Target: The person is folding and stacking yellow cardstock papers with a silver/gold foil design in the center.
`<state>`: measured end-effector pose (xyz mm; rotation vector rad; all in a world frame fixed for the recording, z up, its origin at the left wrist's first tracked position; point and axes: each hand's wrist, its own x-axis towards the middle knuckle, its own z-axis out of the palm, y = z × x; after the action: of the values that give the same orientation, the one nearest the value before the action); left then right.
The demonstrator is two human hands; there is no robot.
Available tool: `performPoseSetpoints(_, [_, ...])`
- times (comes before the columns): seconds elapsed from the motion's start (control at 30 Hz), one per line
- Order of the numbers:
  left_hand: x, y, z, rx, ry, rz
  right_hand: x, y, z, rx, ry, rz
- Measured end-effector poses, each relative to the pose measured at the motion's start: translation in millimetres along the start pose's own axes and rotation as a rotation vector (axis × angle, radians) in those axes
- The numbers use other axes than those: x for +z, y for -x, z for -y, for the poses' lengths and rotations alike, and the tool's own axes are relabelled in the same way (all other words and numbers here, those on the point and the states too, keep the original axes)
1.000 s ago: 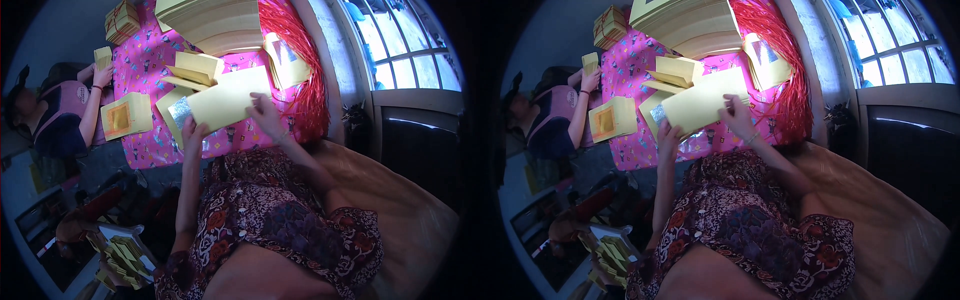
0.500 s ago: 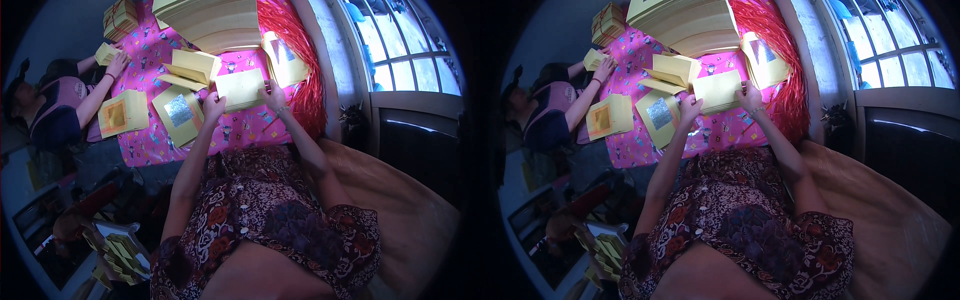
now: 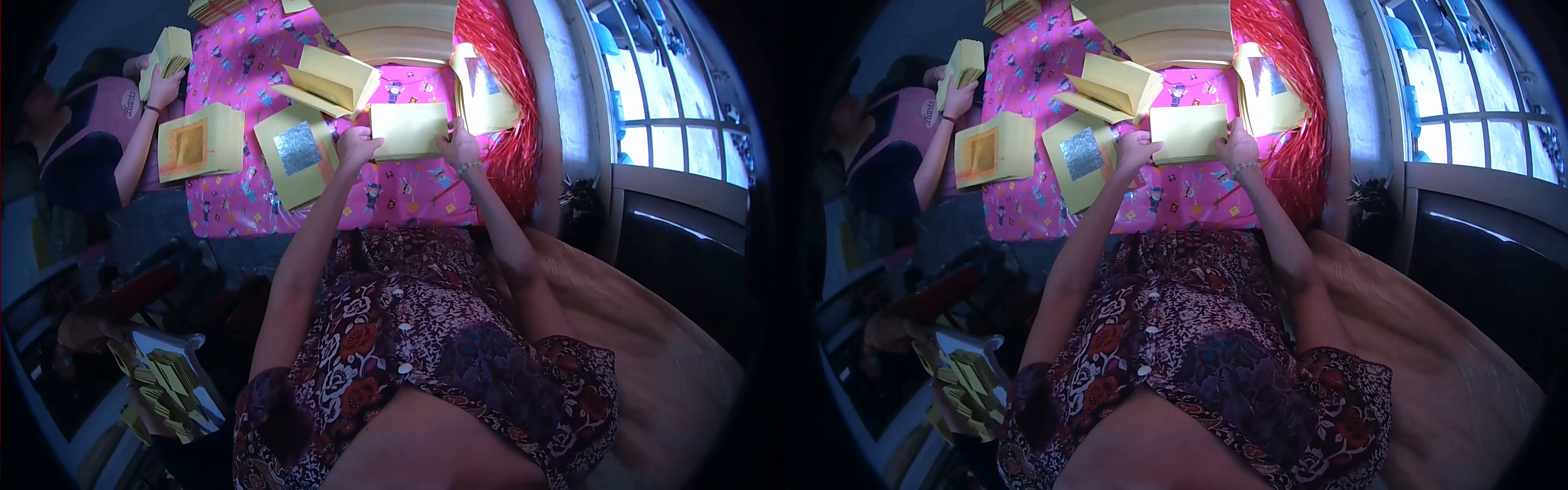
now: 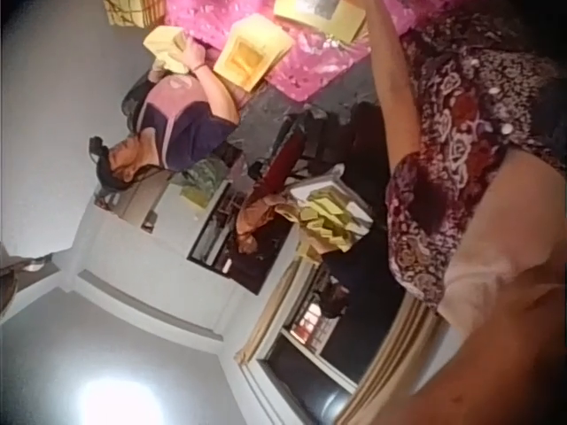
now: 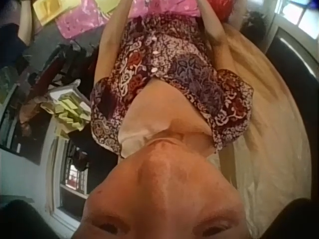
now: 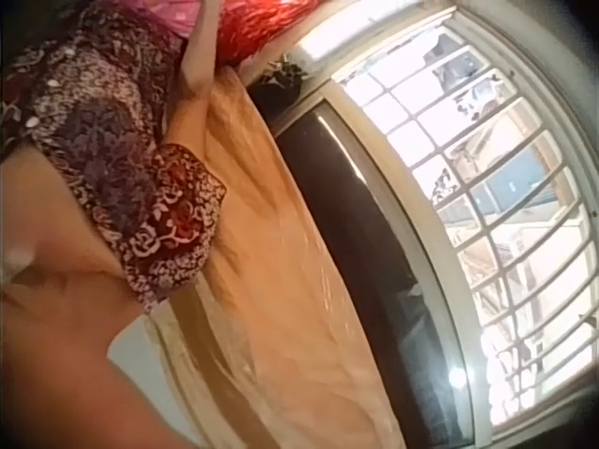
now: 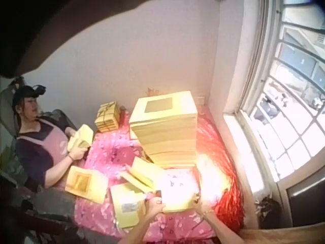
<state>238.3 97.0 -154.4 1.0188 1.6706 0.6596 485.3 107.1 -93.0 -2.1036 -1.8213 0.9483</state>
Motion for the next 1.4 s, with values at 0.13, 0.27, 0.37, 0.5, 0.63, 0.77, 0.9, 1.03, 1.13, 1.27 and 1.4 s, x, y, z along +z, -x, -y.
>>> performPoseSetpoints(0.13, [3.7,9.2,-21.1,-0.027,-0.081,0.006,2.6,-4.1,4.6,0.047,0.179,0.054])
performPoseSetpoints(0.27, [-0.4,8.6,-18.3,0.002,-0.209,-0.161,12.2,-8.1,10.2,-0.044,0.327,-0.053])
performPoseSetpoints(0.37, [-10.6,0.8,-7.9,-0.017,-0.26,-0.125,12.2,-9.8,27.8,-0.156,0.391,-0.161])
performPoseSetpoints(0.5, [-16.9,-8.3,-3.8,-0.018,-0.27,-0.094,14.1,-15.8,37.1,-0.52,0.336,-0.171])
performPoseSetpoints(0.63, [-14.9,2.2,-14.6,0.069,-0.214,-0.159,15.6,-12.6,49.2,-0.619,0.265,-0.157])
performPoseSetpoints(0.77, [-3.9,41.1,-11.6,0.292,0.021,-0.437,7.1,4.6,86.1,-0.619,-0.073,-0.118])
performPoseSetpoints(0.9, [-23.3,103.8,2.4,0.256,0.404,-0.353,-5.6,16.4,147.9,-0.477,-0.449,0.21])
performPoseSetpoints(1.03, [-72.1,148.7,20.7,0.08,0.727,-0.546,-9.3,16.2,210.5,-0.256,-0.574,0.696])
performPoseSetpoints(1.13, [-118.7,155.8,43.9,0.124,1.083,-0.565,-5.3,-3.6,258.2,-0.398,-0.437,1.009])
performPoseSetpoints(1.27, [-170.0,162.5,-9.1,-0.009,1.233,-0.485,54.0,-31.8,281.5,-0.235,-0.168,1.134])
performPoseSetpoints(1.4, [-173.2,159.1,9.4,0.008,1.28,-0.399,69.6,-22.8,285.7,-0.221,-0.182,1.31])
